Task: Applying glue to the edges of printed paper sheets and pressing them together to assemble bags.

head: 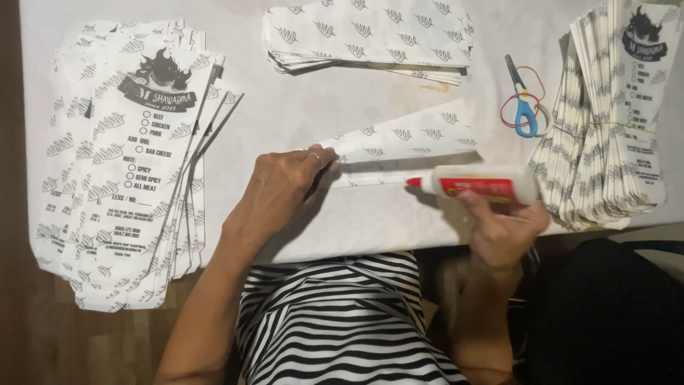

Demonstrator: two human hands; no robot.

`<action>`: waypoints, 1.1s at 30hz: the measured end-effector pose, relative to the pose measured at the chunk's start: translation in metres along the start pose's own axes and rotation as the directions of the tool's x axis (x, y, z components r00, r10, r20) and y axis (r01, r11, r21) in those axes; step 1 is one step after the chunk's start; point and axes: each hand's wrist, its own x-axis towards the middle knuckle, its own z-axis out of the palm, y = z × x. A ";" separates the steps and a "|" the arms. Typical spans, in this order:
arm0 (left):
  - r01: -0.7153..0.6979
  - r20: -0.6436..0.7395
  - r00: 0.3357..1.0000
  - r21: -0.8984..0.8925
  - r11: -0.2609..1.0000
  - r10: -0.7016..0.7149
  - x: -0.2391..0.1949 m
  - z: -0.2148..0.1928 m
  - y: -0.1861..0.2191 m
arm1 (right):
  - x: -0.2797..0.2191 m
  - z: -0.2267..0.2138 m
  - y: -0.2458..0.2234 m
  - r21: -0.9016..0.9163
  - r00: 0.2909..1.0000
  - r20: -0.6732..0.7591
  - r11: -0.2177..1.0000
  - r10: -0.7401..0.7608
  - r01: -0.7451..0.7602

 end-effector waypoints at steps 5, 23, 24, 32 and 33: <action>0.089 0.067 0.994 -0.071 0.993 -0.084 0.007 -0.001 -0.005 | -0.002 0.050 -0.030 0.008 0.997 0.060 0.998 0.055 -0.055; 0.075 0.094 0.993 -0.116 0.990 -0.065 0.004 0.009 -0.026 | 0.045 -0.050 -0.007 -0.138 0.972 -0.233 0.990 0.003 -0.036; 0.084 0.097 0.993 -0.132 0.988 -0.072 0.004 0.007 -0.025 | 0.045 -0.042 -0.016 -0.192 0.981 -0.191 0.980 0.016 -0.054; 0.177 0.166 0.977 -0.251 0.952 -0.138 0.013 -0.002 -0.029 | 0.031 -0.016 0.009 0.006 0.991 -0.131 0.999 0.037 -0.037; 0.209 0.201 0.967 -0.268 0.940 -0.158 0.015 -0.004 -0.030 | 0.027 -0.007 0.011 0.039 0.990 -0.123 0.997 0.068 -0.064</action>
